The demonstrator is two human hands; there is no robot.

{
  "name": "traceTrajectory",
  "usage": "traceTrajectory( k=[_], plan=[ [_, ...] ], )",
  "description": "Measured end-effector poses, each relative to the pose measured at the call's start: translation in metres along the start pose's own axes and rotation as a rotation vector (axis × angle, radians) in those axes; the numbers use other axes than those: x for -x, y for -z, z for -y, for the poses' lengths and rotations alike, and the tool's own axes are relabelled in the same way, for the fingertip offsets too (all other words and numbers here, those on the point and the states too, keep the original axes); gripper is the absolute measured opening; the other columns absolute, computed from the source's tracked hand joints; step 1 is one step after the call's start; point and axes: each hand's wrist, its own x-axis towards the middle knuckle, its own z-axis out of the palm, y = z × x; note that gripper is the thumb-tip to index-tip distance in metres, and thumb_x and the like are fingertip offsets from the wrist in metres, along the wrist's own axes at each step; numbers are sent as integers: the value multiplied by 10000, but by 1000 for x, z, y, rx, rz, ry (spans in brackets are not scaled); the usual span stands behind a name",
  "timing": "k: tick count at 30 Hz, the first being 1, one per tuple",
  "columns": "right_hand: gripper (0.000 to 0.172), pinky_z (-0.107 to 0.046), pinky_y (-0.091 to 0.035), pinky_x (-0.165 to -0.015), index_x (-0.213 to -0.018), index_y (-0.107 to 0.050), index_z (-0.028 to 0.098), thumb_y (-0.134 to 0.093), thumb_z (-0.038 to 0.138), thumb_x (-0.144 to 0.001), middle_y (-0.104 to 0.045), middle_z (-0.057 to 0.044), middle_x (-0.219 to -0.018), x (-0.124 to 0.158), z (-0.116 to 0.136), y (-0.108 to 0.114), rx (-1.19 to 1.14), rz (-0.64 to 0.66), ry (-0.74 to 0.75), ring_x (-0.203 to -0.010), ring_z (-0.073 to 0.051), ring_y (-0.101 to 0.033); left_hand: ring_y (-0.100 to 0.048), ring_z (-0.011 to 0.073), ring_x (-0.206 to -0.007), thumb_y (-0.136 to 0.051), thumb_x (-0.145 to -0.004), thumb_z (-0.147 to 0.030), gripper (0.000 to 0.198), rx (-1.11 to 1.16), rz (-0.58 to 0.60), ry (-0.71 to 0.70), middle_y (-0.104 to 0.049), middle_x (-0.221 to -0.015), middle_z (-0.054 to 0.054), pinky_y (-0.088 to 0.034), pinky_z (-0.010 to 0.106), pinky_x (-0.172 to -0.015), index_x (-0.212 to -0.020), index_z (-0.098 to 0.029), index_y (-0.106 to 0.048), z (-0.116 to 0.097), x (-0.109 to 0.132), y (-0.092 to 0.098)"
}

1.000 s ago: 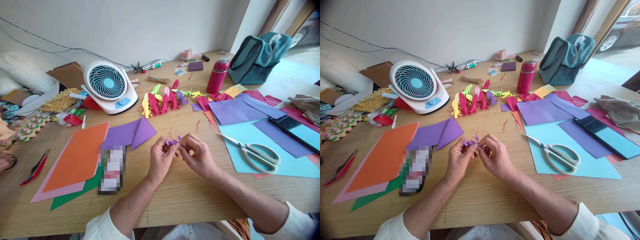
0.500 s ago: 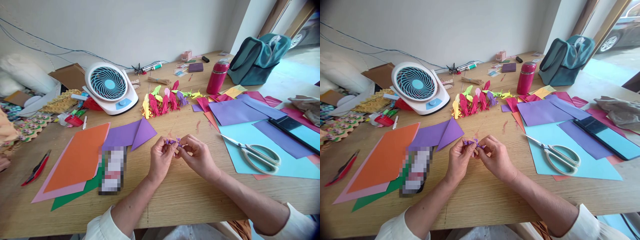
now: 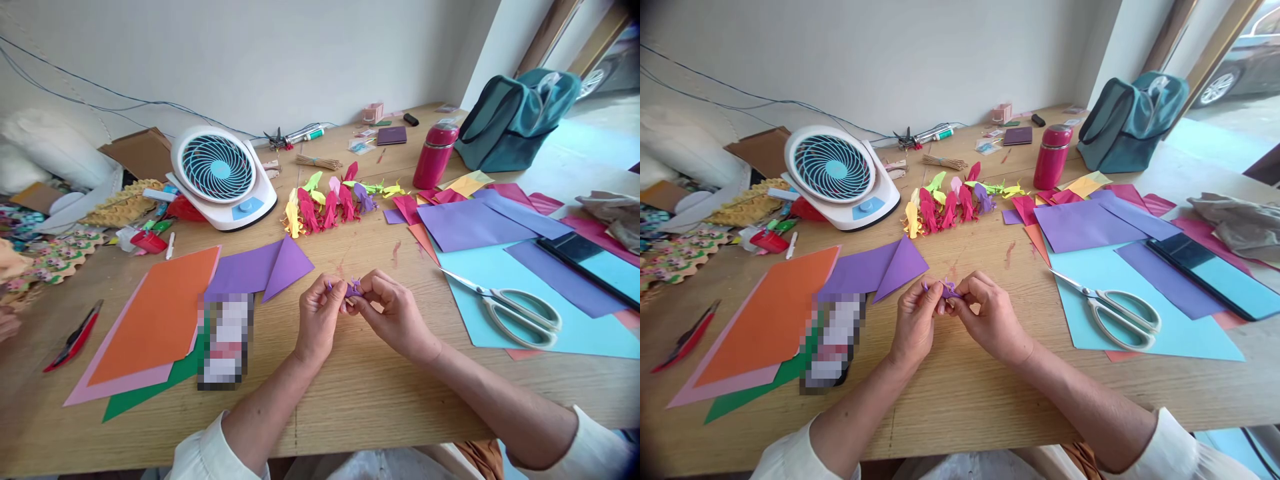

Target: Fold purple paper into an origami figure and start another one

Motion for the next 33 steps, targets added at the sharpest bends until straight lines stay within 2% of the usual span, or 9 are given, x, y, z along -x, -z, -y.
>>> traceTrajectory(
  k=[6, 10, 13, 15, 18, 23, 26, 29, 33],
  plan=[
    [109, -267, -502, -637, -786, -581, 207, -631, 187, -880, -618, -7, -808, -1, -7, 0, 18, 10, -66, -698, -134, -633, -504, 91, -582, -627, -918, -409, 323, 22, 17, 38, -494, -589, -43, -444, 225, -602, -710, -173, -551, 0, -3, 1],
    [132, -276, -506, -608, -819, -567, 204, -647, 290, -878, -646, -12, -777, -2, -15, 0, -89, -11, -208, -661, -147, -649, -553, 89, -627, -704, -858, -403, 279, 69, 46, 59, -587, -726, -26, -487, 218, -624, -983, -182, -588, -1, -6, 0],
    [173, -269, -483, -573, -821, -556, 202, -652, 336, -872, -632, 0, -721, -4, -18, 1, -139, -68, -267, -618, -143, -633, -574, 90, -694, -750, -817, -322, 308, -32, -54, 16, -598, -837, -16, -506, 210, -662, -1019, -199, -553, -2, -5, -2],
    [181, -261, -456, -558, -789, -550, 205, -650, 332, -869, -597, 11, -700, -6, -17, 2, -103, -128, -243, -598, -127, -590, -596, 106, -771, -726, -835, -282, 198, -180, -108, -77, -600, -879, 5, -520, 217, -709, -921, -189, -574, -2, -2, -3],
    [182, -252, -427, -556, -742, -541, 209, -640, 290, -872, -551, 17, -701, -7, -13, 3, 11, -200, -156, -601, -112, -529, -640, 154, -924, -651, -894, -253, 78, -322, -30, -174, -647, -975, 56, -546, 271, -837, -924, -181, -646, -3, 2, -5],
    [31, -263, -489, -631, -910, -634, 214, -634, 230, -883, -610, -10, -856, -4, -8, 2, 73, -179, -74, -655, -113, -603, -646, 197, -1088, -650, -899, -255, 216, -262, 29, -126, -663, -1163, 99, -541, 331, -952, -1106, -190, -648, 0, 5, -7],
    [184, -270, -525, -667, -1086, -661, 242, -575, 208, -926, -630, -38, -1031, 0, -4, 0, 26, -82, -27, -689, -109, -661, -668, 184, -1032, -701, -863, -279, 259, -127, -31, -52, -690, -1116, 83, -550, 322, -922, -1090, -183, -621, 6, -1, -4],
    [210, -261, -512, -619, -1082, -675, 243, -505, 204, -965, -634, -41, -1021, 2, 1, 1, 24, 10, 30, -655, -99, -639, -680, 152, -902, -715, -849, -326, 214, -74, -109, -13, -719, -971, 47, -556, 283, -846, -973, -167, -642, 9, -9, 2],
    [104, -269, -460, -582, -946, -664, 220, -565, 251, -940, -621, -25, -844, -2, 3, 8, 119, -89, 7, -631, -118, -543, -649, 124, -728, -743, -812, -344, 209, -118, -108, 38, -706, -814, 18, -540, 232, -691, -855, -155, -667, 7, -14, 7]
  ],
)
